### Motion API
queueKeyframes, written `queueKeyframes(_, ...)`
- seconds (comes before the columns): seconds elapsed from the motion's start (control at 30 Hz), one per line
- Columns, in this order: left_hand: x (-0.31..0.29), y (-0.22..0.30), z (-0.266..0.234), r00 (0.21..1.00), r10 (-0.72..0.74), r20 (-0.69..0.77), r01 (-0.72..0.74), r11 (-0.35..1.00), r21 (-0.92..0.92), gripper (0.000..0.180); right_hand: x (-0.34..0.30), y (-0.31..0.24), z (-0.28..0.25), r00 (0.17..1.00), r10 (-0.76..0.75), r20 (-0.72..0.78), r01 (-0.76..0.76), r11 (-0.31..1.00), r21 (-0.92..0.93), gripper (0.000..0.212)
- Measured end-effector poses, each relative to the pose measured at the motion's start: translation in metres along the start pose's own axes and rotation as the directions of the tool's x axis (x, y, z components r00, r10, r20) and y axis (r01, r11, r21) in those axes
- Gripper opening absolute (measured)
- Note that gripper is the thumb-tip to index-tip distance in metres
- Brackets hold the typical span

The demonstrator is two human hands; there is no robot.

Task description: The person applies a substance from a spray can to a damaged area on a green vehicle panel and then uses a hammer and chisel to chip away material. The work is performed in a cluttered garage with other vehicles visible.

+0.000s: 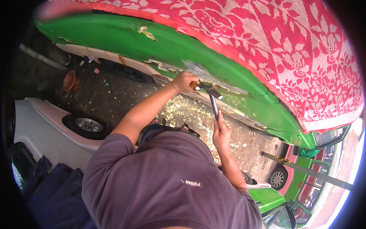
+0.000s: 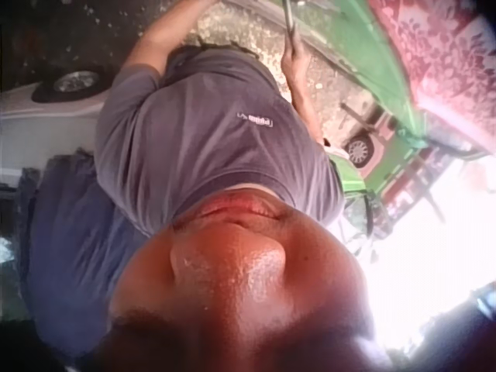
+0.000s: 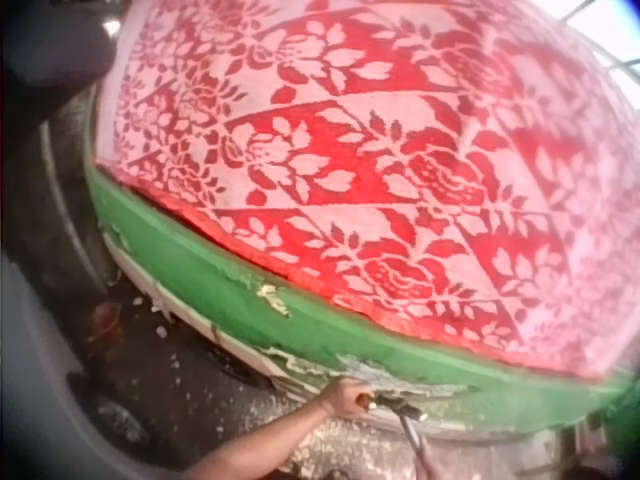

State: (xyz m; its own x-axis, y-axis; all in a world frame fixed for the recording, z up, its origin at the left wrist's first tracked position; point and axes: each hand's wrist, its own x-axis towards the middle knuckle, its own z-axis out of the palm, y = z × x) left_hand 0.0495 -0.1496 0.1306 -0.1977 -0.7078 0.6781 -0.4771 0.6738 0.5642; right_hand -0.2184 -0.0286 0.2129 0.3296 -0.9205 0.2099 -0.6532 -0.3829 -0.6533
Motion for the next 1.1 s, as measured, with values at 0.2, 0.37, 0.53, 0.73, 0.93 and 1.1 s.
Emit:
queueKeyframes(0.2, -0.004, 0.001, 0.000, 0.996, 0.030, 0.080, -0.030, 1.000, 0.005, 0.017, -0.012, 0.025, 0.009, 0.996, -0.050, -0.070, 0.055, 0.996, 0.065, 0.047)
queueKeyframes(0.37, -0.018, 0.004, 0.006, 0.991, 0.110, 0.078, -0.107, 0.993, -0.043, 0.017, -0.018, 0.023, -0.004, 0.997, -0.053, -0.058, 0.059, 0.993, 0.104, 0.048)
queueKeyframes(0.53, -0.014, 0.003, 0.006, 0.975, 0.174, 0.136, -0.171, 0.985, -0.034, 0.019, -0.016, 0.024, -0.013, 0.993, -0.045, -0.109, 0.062, 0.985, 0.160, 0.047)
queueKeyframes(0.73, -0.018, 0.002, 0.007, 0.959, 0.201, 0.199, -0.209, 0.978, 0.018, 0.018, -0.014, 0.032, -0.011, 0.996, 0.017, -0.084, -0.001, 0.982, 0.190, 0.047)
queueKeyframes(0.93, -0.013, 0.006, 0.008, 0.984, 0.161, 0.082, -0.165, 0.986, 0.037, 0.018, -0.028, 0.046, -0.012, 0.942, -0.315, -0.111, 0.318, 0.948, 0.007, 0.046)
queueKeyframes(1.1, -0.028, -0.020, 0.005, 0.994, 0.089, 0.057, -0.093, 0.993, 0.068, 0.020, -0.011, 0.045, 0.000, 0.977, -0.212, 0.027, 0.214, 0.974, -0.071, 0.047)
